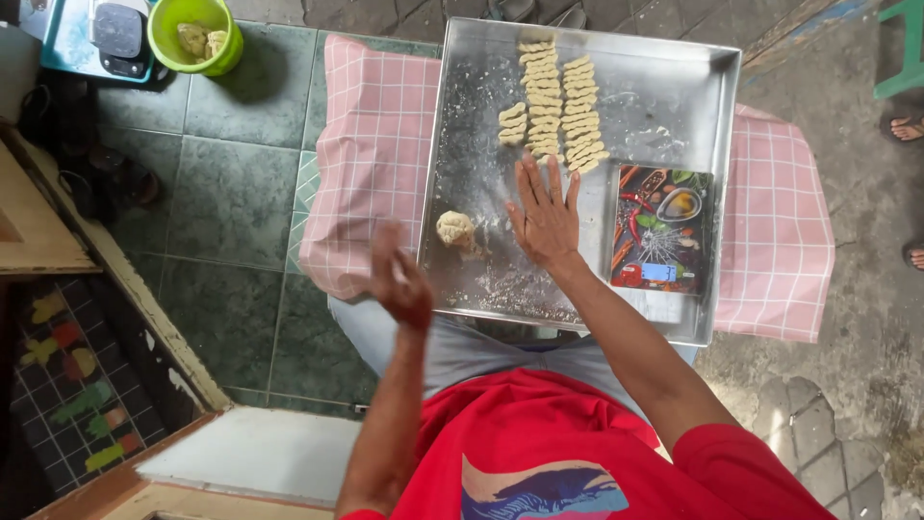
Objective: The person sits cross-legged and shapes small pieces of dough by hand on a metal tray. They roll the dough into small logs and then pinch or fold them into specific shapes, arranging the finished pieces in rows on the tray.
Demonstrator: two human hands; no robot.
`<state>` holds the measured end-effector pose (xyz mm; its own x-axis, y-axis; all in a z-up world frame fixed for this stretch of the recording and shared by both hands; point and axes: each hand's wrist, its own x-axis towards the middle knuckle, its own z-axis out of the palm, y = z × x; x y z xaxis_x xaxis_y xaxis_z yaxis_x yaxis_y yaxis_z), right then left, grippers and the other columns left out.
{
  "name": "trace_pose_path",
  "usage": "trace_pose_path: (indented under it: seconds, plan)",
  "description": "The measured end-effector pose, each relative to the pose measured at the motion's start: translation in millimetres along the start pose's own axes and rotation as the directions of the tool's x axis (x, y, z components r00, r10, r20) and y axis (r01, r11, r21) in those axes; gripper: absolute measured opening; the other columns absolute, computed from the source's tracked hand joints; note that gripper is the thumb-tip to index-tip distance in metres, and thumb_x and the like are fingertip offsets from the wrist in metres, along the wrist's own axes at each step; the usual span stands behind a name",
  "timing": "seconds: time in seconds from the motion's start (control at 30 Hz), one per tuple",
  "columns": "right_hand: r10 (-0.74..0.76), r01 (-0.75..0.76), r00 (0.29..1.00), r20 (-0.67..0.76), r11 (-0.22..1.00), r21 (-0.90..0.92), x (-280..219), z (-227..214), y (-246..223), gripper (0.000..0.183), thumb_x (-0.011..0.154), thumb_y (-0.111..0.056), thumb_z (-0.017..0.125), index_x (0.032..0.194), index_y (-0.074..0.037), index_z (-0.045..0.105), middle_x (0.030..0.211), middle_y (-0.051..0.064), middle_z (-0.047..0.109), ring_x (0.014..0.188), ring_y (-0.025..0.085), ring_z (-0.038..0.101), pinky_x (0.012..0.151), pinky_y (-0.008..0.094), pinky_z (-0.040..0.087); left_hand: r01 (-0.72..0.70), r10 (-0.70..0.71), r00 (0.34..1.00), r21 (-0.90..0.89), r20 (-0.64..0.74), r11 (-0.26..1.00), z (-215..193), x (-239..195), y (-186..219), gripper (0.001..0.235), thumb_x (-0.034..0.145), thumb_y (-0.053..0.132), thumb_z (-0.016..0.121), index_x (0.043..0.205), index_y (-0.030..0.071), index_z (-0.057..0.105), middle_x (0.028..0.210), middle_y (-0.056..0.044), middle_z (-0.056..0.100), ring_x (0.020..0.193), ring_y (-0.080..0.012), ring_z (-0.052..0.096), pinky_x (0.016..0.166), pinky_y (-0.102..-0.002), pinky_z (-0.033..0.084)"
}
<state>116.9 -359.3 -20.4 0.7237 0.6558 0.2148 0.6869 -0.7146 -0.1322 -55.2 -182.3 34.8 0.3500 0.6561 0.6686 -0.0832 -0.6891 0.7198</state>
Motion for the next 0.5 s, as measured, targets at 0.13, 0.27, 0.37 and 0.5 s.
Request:
trace_pose_path:
  seconds: [0.13, 0.27, 0.37, 0.5]
  plan:
    - [0.006, -0.006, 1.000, 0.010, 1.000, 0.020, -30, 3, 1, 0.068, 0.112, -0.055, 0.025, 0.167, -0.015, 0.024, 0.174, 0.002, 0.012, 0.158, 0.035, 0.001, 0.122, 0.061, -0.009, -0.051, -0.014, 0.977, 0.293, 0.214, 0.955, 14, 48, -101, 0.050, 0.101, 0.026, 0.068, 0.147, 0.009, 0.060, 0.155, -0.019, 0.049, 0.143, -0.0378, 0.046, 0.121, -0.046, 0.034]
    - [0.048, -0.049, 0.998, 0.031, 0.997, 0.063, -43, -7, -3, 0.069, 0.110, -0.057, 0.028, 0.167, -0.018, 0.022, 0.173, 0.001, 0.014, 0.158, 0.034, 0.002, 0.124, 0.059, -0.006, -0.075, -0.374, 0.699, 0.582, 0.610, 0.810, 35, 67, -134, 0.068, 0.108, 0.050, 0.047, 0.164, 0.014, 0.033, 0.171, -0.015, 0.021, 0.154, -0.0497, 0.014, 0.118, -0.074, 0.021]
    - [0.095, -0.081, 0.991, -0.091, 0.986, 0.149, -42, -4, 2, 0.065, 0.110, -0.049, 0.041, 0.165, -0.016, 0.030, 0.171, 0.003, 0.022, 0.157, 0.034, 0.009, 0.124, 0.058, 0.002, -0.136, -0.409, 0.620, 0.605, 0.669, 0.784, 43, 62, -147, 0.068, 0.109, 0.054, 0.040, 0.163, 0.013, 0.034, 0.171, -0.011, 0.025, 0.156, -0.0439, 0.013, 0.119, -0.074, 0.015]
    - [0.151, -0.043, 0.935, -0.323, 0.947, 0.318, -33, 0, 14, 0.055, 0.105, -0.037, 0.064, 0.153, -0.014, 0.052, 0.161, 0.007, 0.045, 0.152, 0.033, 0.028, 0.122, 0.056, 0.021, -0.134, -0.387, 0.645, 0.596, 0.659, 0.791, 43, 60, -160, 0.065, 0.110, 0.053, 0.035, 0.162, 0.014, 0.036, 0.170, -0.010, 0.027, 0.156, -0.0417, 0.014, 0.117, -0.076, 0.017]
